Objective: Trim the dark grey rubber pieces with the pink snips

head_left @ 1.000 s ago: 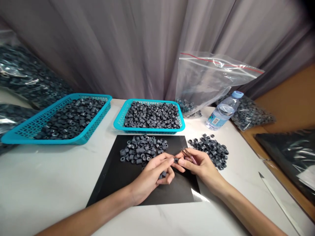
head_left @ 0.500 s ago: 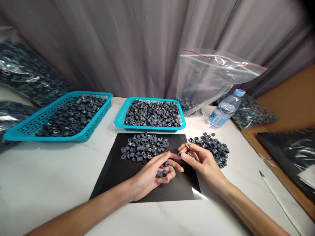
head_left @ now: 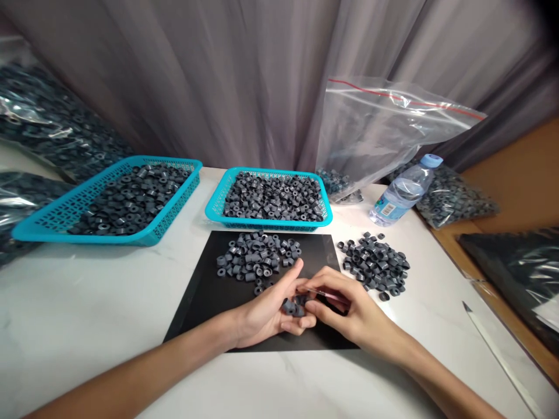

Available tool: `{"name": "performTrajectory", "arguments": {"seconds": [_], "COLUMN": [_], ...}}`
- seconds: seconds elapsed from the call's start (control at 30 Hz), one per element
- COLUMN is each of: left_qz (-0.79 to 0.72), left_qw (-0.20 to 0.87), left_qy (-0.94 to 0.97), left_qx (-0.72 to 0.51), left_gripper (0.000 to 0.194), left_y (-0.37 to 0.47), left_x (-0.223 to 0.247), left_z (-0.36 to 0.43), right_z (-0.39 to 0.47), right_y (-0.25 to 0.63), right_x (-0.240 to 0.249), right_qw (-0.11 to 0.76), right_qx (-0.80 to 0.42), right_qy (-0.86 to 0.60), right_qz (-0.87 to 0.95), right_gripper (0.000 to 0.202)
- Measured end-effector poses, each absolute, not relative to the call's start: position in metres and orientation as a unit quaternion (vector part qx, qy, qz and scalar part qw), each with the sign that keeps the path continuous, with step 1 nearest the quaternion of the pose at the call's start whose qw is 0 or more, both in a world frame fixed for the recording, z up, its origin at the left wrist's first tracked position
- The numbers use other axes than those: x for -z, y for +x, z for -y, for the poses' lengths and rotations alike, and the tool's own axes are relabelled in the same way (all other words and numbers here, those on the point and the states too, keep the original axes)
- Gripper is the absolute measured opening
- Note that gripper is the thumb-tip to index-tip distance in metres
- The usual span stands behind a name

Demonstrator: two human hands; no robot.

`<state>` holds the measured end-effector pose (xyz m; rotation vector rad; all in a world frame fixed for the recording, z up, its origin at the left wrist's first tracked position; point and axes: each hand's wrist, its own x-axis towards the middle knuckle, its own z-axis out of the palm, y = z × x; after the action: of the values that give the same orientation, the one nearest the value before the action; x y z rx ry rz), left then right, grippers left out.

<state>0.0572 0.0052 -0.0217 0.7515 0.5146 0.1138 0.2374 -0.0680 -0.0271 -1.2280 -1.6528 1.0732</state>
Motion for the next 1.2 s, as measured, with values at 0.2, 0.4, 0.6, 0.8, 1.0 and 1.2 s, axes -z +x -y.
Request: {"name": "performTrajectory", "arguments": {"seconds": [0.2, 0.4, 0.6, 0.8, 1.0, 1.2], "left_qz": [-0.258, -0.245, -0.243, -0.24, -0.24, -0.221], "left_qw": [0.873, 0.874, 0.892, 0.904, 0.913, 0.926], "left_qy": [0.414, 0.419, 0.379, 0.351, 0.331, 0.301], "left_qx": [-0.027, -0.009, -0.029, -0.037, -0.008, -0.049], "left_gripper": [0.073, 0.075, 0.072, 0.069, 0.065, 0.061], "left_y": [0.057, 0.056, 0.057, 0.057, 0.055, 0.057], "left_x": [0.015, 0.018, 0.021, 0.02, 0.022, 0.021], "left_z": [-0.003, -0.005, -0.007, -0.01, -0.015, -0.012], "right_z": [0.065, 0.068, 0.065, 0.06, 0.06, 0.059], "right_y": [0.238, 0.234, 0.236, 0.245, 0.249, 0.252], "right_x": [0.031, 0.03, 0.03, 0.028, 0.02, 0.022], "right_qw": [0.393, 0.405, 0.45, 0.49, 0.482, 0.474], "right_qx": [-0.402, -0.399, -0.533, -0.635, -0.668, -0.67], "right_qy": [-0.483, -0.48, -0.492, -0.472, -0.455, -0.457], "right_qz": [0.671, 0.668, 0.521, 0.366, 0.338, 0.344], "right_gripper": [0.018, 0.01, 0.026, 0.034, 0.037, 0.035]}}
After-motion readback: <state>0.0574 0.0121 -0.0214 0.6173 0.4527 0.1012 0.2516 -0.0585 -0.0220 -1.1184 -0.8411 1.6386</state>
